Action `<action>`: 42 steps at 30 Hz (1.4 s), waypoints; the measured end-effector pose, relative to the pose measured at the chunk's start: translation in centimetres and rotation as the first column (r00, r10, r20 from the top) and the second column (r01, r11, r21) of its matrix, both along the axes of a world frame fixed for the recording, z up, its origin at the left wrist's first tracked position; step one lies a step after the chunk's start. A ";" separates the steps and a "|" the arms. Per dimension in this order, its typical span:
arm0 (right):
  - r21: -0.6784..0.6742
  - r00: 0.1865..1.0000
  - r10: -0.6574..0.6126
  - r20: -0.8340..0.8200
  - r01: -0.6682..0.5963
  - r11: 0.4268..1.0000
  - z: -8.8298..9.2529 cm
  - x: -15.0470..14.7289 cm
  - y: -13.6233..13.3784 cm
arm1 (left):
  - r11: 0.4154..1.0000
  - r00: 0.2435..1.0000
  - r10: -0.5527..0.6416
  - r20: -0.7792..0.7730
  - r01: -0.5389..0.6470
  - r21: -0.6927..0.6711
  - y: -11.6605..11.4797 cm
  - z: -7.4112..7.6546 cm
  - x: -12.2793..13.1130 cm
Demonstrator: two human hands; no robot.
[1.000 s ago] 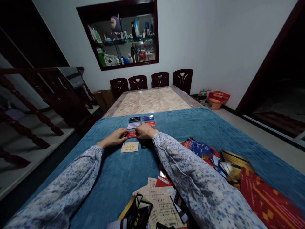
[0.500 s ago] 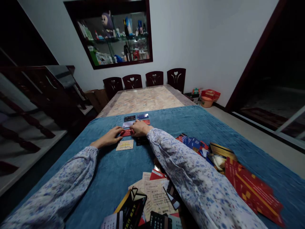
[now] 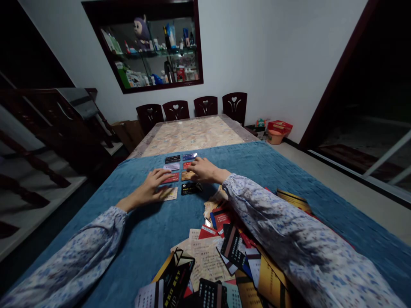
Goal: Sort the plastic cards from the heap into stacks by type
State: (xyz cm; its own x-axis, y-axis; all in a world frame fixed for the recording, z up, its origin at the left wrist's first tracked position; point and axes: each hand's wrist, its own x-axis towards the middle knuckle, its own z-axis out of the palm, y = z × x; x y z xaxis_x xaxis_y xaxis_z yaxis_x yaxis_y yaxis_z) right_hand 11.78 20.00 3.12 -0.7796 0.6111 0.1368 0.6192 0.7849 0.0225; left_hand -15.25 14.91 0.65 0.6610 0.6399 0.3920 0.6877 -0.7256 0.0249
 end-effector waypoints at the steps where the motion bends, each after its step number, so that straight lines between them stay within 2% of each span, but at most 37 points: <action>1: 0.001 1.000 0.001 -0.008 -0.001 1.000 -0.1 0.7 -0.3 | 0.998 0.998 -0.059 -0.008 0.059 -0.003 -0.8 0.1 0.7; 5: 0.012 0.999 0.037 -0.039 -0.037 0.999 -0.8 3.0 -1.4 | 0.971 0.965 -0.238 -0.110 0.238 -0.010 -4.9 0.2 4.0; 8: 0.012 0.998 0.021 -0.055 -0.020 1.000 -1.5 3.9 -2.4 | 0.915 0.886 -0.399 -0.237 0.400 -0.044 -7.8 0.3 6.2; 11: 0.013 0.998 0.020 -0.065 -0.019 1.000 -2.2 4.3 -3.2 | 0.836 0.791 -0.542 -0.283 0.543 -0.084 -9.7 0.7 7.8; 13: 0.015 0.997 0.037 -0.072 -0.036 0.999 -2.4 4.4 -3.8 | 0.813 0.756 -0.573 -0.316 0.572 -0.107 -10.2 0.9 8.5; 16: 0.010 0.992 0.084 -0.098 -0.083 0.997 -2.6 4.6 -4.5 | 0.822 0.759 -0.557 -0.337 0.561 -0.096 -10.1 0.9 8.9; 20: -0.007 0.969 0.160 -0.190 -0.164 0.986 -3.0 4.8 -5.8 | 0.852 0.803 -0.511 -0.307 0.519 -0.061 -9.2 0.3 8.5; 25: -0.107 0.947 0.210 -0.242 -0.241 0.965 -2.8 5.0 -8.3 | 0.900 0.854 -0.426 -0.298 0.435 -0.039 -8.2 -0.5 7.4; 33: -0.286 0.968 0.089 -0.237 -0.156 0.945 -1.8 4.9 -11.0 | 0.944 0.890 -0.318 -0.328 0.329 -0.021 -7.9 -1.0 6.3; 37: -0.322 0.965 0.088 -0.247 -0.167 0.932 -1.9 4.8 -11.1 | 0.961 0.917 -0.275 -0.288 0.270 -0.059 -8.0 -1.3 6.0; 42: -0.295 0.966 0.121 -0.226 -0.187 0.937 -2.7 4.6 -10.6 | 0.950 0.942 -0.287 -0.176 0.256 -0.179 -8.5 -1.4 5.4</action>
